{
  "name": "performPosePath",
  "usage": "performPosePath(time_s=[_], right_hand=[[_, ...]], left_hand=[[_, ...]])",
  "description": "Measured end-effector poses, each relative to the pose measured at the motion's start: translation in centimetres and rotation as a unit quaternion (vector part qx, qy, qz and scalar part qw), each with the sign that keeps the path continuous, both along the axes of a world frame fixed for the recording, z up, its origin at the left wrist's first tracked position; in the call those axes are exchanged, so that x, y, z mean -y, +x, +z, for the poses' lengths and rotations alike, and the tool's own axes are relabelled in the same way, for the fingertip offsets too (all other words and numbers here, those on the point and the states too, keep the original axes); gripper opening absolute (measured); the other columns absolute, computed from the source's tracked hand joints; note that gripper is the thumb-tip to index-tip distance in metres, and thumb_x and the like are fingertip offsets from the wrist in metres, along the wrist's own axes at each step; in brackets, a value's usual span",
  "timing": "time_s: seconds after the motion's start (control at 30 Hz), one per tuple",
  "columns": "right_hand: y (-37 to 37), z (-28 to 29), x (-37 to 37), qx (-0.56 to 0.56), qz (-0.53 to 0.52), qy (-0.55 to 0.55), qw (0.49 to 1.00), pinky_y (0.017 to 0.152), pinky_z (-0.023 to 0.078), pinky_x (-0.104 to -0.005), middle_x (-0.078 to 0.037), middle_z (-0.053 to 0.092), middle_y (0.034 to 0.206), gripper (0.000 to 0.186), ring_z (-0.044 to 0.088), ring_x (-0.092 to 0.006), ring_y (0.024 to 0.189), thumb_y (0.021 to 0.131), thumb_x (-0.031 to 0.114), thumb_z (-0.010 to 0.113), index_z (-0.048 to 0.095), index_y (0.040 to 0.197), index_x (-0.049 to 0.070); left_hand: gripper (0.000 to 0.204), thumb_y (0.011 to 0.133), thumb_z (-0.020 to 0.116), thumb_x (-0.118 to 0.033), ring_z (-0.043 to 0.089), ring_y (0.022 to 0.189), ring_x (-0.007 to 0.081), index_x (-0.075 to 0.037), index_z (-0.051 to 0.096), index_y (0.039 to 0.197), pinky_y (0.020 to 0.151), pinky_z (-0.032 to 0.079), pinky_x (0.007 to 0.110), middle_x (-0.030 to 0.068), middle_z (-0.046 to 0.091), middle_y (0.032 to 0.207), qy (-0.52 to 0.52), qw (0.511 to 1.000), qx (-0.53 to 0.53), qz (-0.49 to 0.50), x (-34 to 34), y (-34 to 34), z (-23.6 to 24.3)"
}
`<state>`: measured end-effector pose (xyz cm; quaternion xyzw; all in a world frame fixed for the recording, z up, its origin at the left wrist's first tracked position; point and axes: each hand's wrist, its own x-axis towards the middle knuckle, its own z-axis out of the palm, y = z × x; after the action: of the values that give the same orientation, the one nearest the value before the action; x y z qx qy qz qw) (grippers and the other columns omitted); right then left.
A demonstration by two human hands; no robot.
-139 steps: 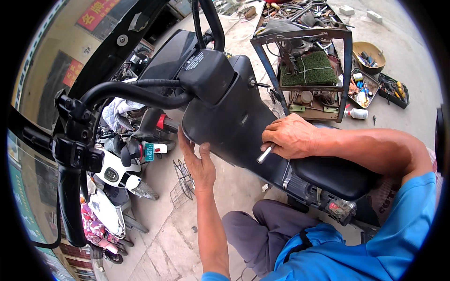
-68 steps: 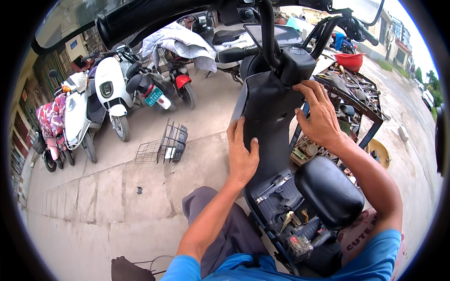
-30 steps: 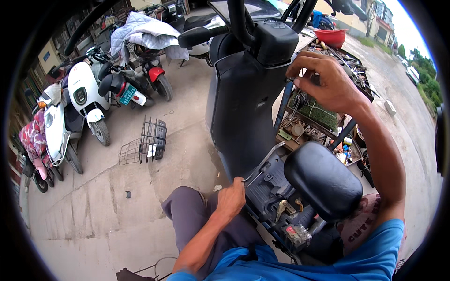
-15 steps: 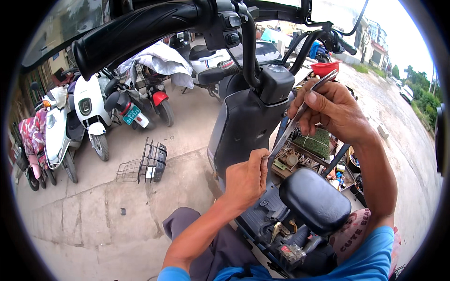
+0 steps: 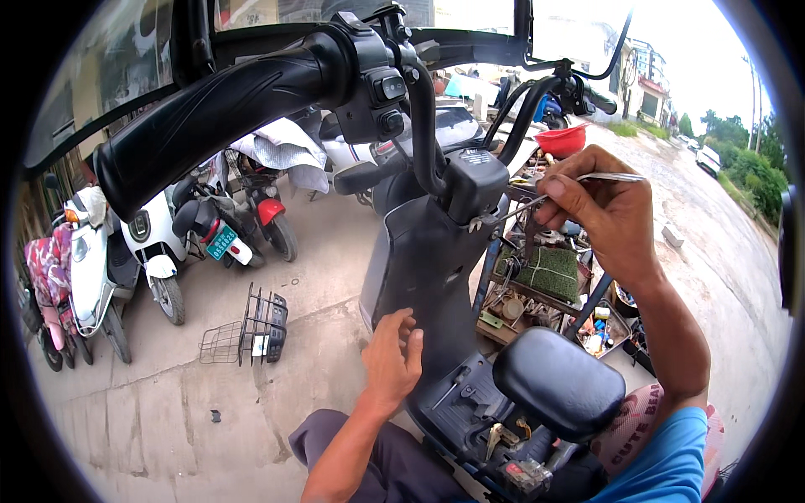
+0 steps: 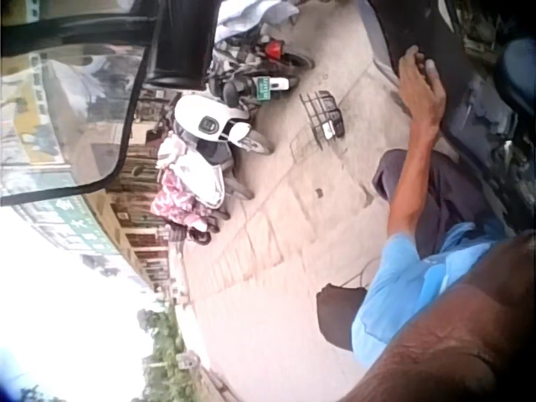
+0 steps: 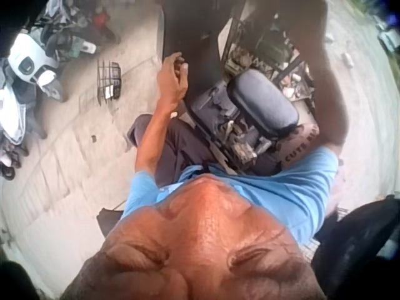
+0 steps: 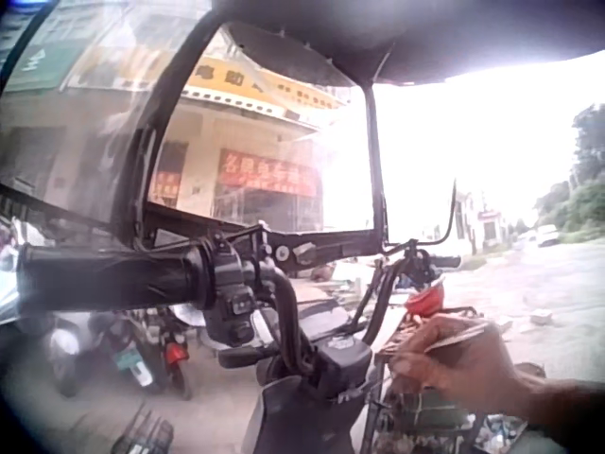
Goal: The person removes screws from the front fairing of a motorcycle using a socket wrench, then pries the plastic panels apart with a metal tool and their hands to detach the front assembly.
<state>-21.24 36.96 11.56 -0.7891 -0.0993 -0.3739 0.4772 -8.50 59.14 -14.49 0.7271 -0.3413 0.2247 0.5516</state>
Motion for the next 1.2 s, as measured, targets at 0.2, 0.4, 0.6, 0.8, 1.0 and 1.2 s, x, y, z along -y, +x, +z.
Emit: performPosePath(time_s=[0.2, 0.4, 0.6, 0.8, 1.0, 1.2], right_hand=[[-1.2, -2.0, -0.5, 0.139, 0.006, -0.201, 0.970, 0.071, 0.061, -0.0310, -0.017, 0.077, 0.096, 0.009, 0.075, -0.0182, 0.082, 0.095, -0.004, 0.077, 0.070, 0.100, -0.007], [-3.7, -3.5, 0.8, 0.104, 0.004, -0.294, 0.950, 0.084, 0.066, -0.0377, -0.021, 0.077, 0.113, 0.020, 0.080, -0.0267, 0.095, 0.094, -0.005, 0.075, 0.073, 0.114, -0.002], [-4.9, -9.5, 1.1, 0.046, -0.022, -0.323, 0.945, 0.095, 0.062, -0.0396, -0.021, 0.075, 0.126, 0.026, 0.076, -0.0320, 0.113, 0.098, -0.001, 0.069, 0.070, 0.125, 0.001], [-3.7, -8.1, 1.7, 0.039, 0.015, -0.224, 0.974, 0.097, 0.061, -0.0388, -0.020, 0.076, 0.122, 0.019, 0.076, -0.0266, 0.109, 0.104, 0.005, 0.066, 0.069, 0.121, -0.004], [1.9, -1.6, 2.1, 0.023, -0.013, 0.006, 1.000, 0.071, 0.058, -0.0294, -0.014, 0.076, 0.099, 0.028, 0.070, -0.0143, 0.076, 0.112, 0.028, 0.063, 0.063, 0.108, 0.000], [5.2, 0.8, 1.1, 0.030, -0.078, -0.065, 0.994, 0.056, 0.047, -0.0242, -0.009, 0.075, 0.086, 0.031, 0.061, -0.0078, 0.060, 0.113, 0.035, 0.060, 0.058, 0.107, 0.005]], left_hand=[[0.024, 0.099, 0.069, -0.010, 0.072, 0.088, 0.0274, -0.005, 0.066, 0.123, 0.071, 0.057, 0.038, 0.0099, 0.071, 0.101, 0.053, 0.999, 0.004, 0.009, -1.5, 1.4, -6.9], [0.020, 0.097, 0.069, -0.007, 0.071, 0.086, 0.0311, -0.007, 0.067, 0.117, 0.070, 0.057, 0.042, 0.0093, 0.069, 0.095, 0.071, 0.996, 0.050, 0.008, -1.9, 1.6, -7.2], [0.019, 0.096, 0.070, -0.006, 0.071, 0.086, 0.0311, -0.007, 0.067, 0.115, 0.069, 0.057, 0.043, 0.0093, 0.070, 0.096, 0.099, 0.994, 0.039, -0.013, -1.9, 1.3, -7.5], [0.018, 0.096, 0.070, -0.007, 0.071, 0.087, 0.0315, -0.007, 0.068, 0.114, 0.072, 0.057, 0.043, 0.0099, 0.071, 0.097, 0.092, 0.995, 0.046, -0.004, -2.7, 1.5, -7.8], [0.018, 0.097, 0.070, -0.004, 0.070, 0.083, 0.0294, -0.006, 0.069, 0.115, 0.071, 0.057, 0.040, 0.0112, 0.071, 0.097, 0.065, 0.997, 0.045, 0.021, -4.1, 2.3, -8.1], [0.017, 0.098, 0.069, -0.003, 0.068, 0.076, 0.0260, -0.004, 0.069, 0.115, 0.068, 0.056, 0.037, 0.0111, 0.070, 0.095, 0.054, 0.996, 0.056, 0.033, -5.0, 2.4, -7.6]])
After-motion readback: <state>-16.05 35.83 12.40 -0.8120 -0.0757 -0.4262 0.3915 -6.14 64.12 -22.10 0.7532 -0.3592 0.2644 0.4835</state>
